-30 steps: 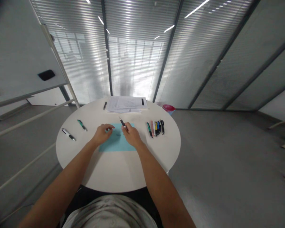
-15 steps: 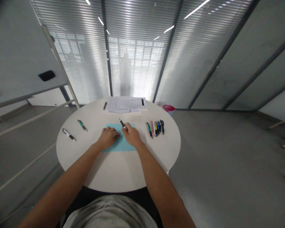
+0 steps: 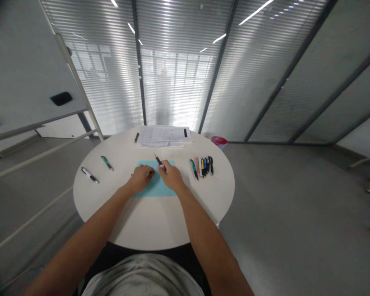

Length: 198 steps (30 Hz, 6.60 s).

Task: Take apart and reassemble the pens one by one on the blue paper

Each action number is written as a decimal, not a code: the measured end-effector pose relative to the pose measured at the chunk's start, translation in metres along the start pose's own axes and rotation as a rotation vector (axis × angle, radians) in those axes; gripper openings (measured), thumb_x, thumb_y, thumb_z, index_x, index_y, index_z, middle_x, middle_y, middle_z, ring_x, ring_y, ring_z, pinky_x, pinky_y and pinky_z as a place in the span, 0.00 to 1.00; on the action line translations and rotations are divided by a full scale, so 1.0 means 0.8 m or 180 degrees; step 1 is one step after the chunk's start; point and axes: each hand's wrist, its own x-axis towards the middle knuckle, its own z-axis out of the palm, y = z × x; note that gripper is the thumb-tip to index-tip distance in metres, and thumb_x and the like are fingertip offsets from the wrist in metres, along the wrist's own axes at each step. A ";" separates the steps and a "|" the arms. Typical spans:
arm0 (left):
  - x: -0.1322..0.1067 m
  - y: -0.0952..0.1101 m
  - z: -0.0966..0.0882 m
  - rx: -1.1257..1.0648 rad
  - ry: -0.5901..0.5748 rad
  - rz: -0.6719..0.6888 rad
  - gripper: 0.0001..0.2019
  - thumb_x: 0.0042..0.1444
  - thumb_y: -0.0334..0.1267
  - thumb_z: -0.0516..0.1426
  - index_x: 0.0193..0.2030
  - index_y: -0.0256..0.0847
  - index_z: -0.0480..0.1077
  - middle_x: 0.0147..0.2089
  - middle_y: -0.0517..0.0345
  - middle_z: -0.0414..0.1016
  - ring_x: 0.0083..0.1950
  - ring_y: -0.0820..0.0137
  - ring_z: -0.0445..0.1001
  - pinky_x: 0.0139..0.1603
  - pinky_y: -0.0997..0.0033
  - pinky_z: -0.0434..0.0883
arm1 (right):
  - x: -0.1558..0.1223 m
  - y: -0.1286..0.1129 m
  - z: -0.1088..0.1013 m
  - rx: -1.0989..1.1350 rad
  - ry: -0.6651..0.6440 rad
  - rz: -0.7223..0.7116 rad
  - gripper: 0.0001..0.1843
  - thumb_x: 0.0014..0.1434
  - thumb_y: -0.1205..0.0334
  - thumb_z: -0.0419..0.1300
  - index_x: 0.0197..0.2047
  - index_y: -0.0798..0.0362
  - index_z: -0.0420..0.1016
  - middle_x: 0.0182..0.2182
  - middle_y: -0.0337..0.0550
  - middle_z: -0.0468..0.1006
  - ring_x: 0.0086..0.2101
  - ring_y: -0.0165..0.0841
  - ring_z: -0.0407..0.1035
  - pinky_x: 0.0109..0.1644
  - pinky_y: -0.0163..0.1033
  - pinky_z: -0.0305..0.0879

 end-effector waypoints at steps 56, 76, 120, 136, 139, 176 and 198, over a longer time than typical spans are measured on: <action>0.011 -0.002 -0.024 -0.5641 0.0605 -0.1949 0.06 0.53 0.33 0.62 0.35 0.35 0.70 0.41 0.48 0.79 0.41 0.69 0.78 0.42 0.71 0.76 | -0.007 -0.001 -0.001 -0.0270 -0.0243 -0.0257 0.11 0.60 0.55 0.53 0.33 0.50 0.74 0.20 0.33 0.65 0.22 0.27 0.57 0.28 0.32 0.47; 0.011 0.000 -0.022 -0.5309 0.0672 -0.1745 0.09 0.51 0.35 0.64 0.35 0.36 0.68 0.40 0.47 0.79 0.40 0.70 0.78 0.46 0.68 0.73 | -0.006 -0.001 -0.001 -0.0356 -0.0259 -0.0204 0.12 0.60 0.55 0.53 0.32 0.50 0.74 0.20 0.34 0.66 0.22 0.28 0.56 0.28 0.33 0.46; -0.006 -0.071 -0.047 -0.0354 0.0779 -0.2067 0.16 0.57 0.44 0.49 0.41 0.40 0.74 0.36 0.50 0.78 0.38 0.63 0.75 0.40 0.67 0.66 | -0.003 0.004 -0.005 -0.0450 0.0071 0.0166 0.13 0.65 0.52 0.48 0.42 0.48 0.70 0.26 0.36 0.74 0.26 0.30 0.67 0.30 0.32 0.51; -0.009 -0.022 -0.033 0.1004 -0.0665 -0.1154 0.17 0.61 0.42 0.45 0.51 0.38 0.68 0.42 0.40 0.78 0.44 0.55 0.76 0.44 0.61 0.66 | -0.002 0.007 0.003 -0.0566 -0.0049 0.0128 0.13 0.64 0.52 0.50 0.39 0.48 0.72 0.23 0.34 0.71 0.24 0.28 0.62 0.29 0.33 0.47; -0.006 -0.012 -0.028 0.1012 -0.0649 -0.1213 0.20 0.63 0.44 0.42 0.50 0.38 0.69 0.43 0.38 0.77 0.43 0.53 0.76 0.42 0.60 0.66 | -0.002 0.002 -0.001 -0.0571 -0.0082 0.0185 0.13 0.64 0.52 0.50 0.39 0.49 0.72 0.23 0.35 0.72 0.24 0.29 0.62 0.29 0.33 0.48; 0.001 -0.032 -0.017 -0.1561 0.0816 -0.2207 0.25 0.60 0.51 0.42 0.25 0.39 0.71 0.17 0.54 0.68 0.22 0.67 0.69 0.27 0.69 0.62 | -0.003 0.003 -0.001 -0.0706 -0.0297 0.0178 0.13 0.63 0.53 0.51 0.36 0.49 0.73 0.23 0.35 0.71 0.24 0.28 0.61 0.29 0.33 0.45; 0.015 -0.034 -0.029 -0.5707 0.1153 -0.2967 0.21 0.45 0.14 0.45 0.44 0.33 0.63 0.34 0.50 0.72 0.26 0.77 0.70 0.25 0.80 0.69 | -0.006 0.010 0.000 -0.0701 -0.0350 0.0126 0.13 0.63 0.53 0.51 0.34 0.49 0.71 0.22 0.34 0.69 0.24 0.28 0.60 0.29 0.33 0.44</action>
